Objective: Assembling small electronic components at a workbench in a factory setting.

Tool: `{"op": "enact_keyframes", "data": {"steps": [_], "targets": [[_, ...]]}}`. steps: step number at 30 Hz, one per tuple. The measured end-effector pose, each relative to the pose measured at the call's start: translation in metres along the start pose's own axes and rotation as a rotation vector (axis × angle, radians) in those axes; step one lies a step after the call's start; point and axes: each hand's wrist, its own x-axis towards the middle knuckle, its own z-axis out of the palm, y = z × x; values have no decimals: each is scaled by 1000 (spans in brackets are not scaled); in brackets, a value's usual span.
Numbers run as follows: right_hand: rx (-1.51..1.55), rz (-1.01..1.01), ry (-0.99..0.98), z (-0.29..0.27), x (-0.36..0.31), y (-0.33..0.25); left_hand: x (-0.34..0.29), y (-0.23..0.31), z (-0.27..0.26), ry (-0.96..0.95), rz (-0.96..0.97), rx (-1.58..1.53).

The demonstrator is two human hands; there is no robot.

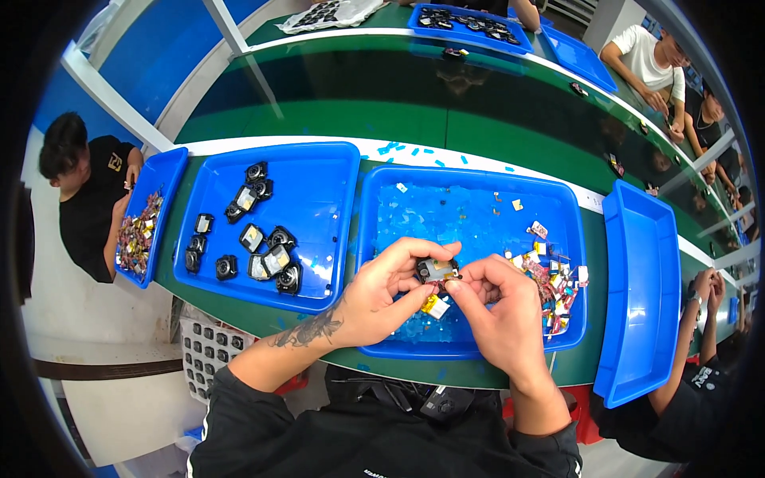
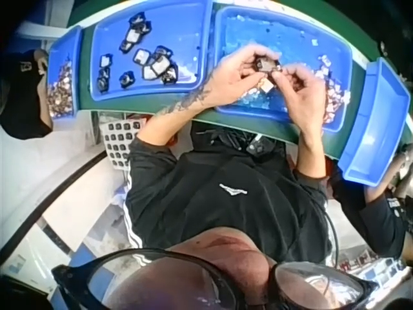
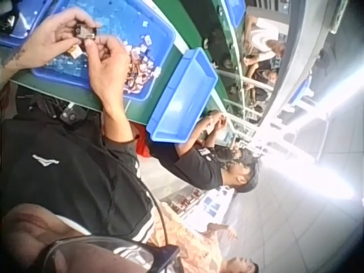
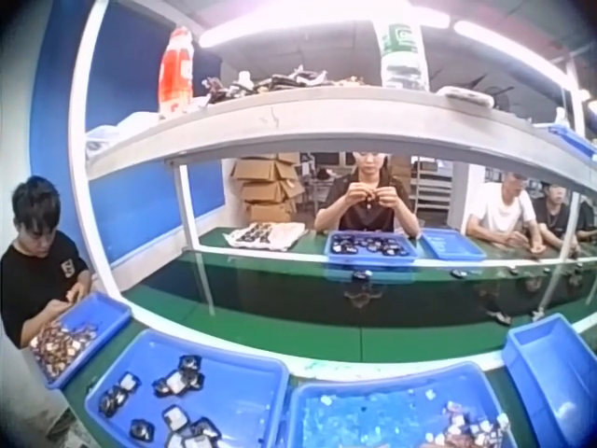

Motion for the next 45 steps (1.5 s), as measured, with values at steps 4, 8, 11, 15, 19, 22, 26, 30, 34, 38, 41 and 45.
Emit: {"op": "enact_keyframes", "data": {"steps": [4,8,11,15,19,22,26,30,34,38,41,45], "targets": [[27,4,25,5,-3,3,0,-1,0,17,15,35],[106,-82,111,15,-5,11,0,1,3,33,8,-42],[98,-114,158,21,-3,19,0,-3,4,87,42,-77],[94,-184,218,30,-4,12,1,0,5,113,-42,-162],[91,-173,133,34,-1,2,-6,-8,4,195,24,-186],[80,-146,149,23,-2,3,3,-6,14,149,23,-235],[202,-141,37,22,15,-7,5,-1,6,157,95,-247],[42,-224,1,21,58,-12,-18,29,-30,265,39,347],[-30,-12,169,-44,177,26,-65,55,-88,608,107,1404],[-75,259,180,-59,257,81,-109,45,-104,534,-53,1607],[-425,178,239,-52,264,93,-112,43,-99,587,-118,1550],[-578,129,313,-76,248,90,-101,48,-105,518,-48,1475]]}}
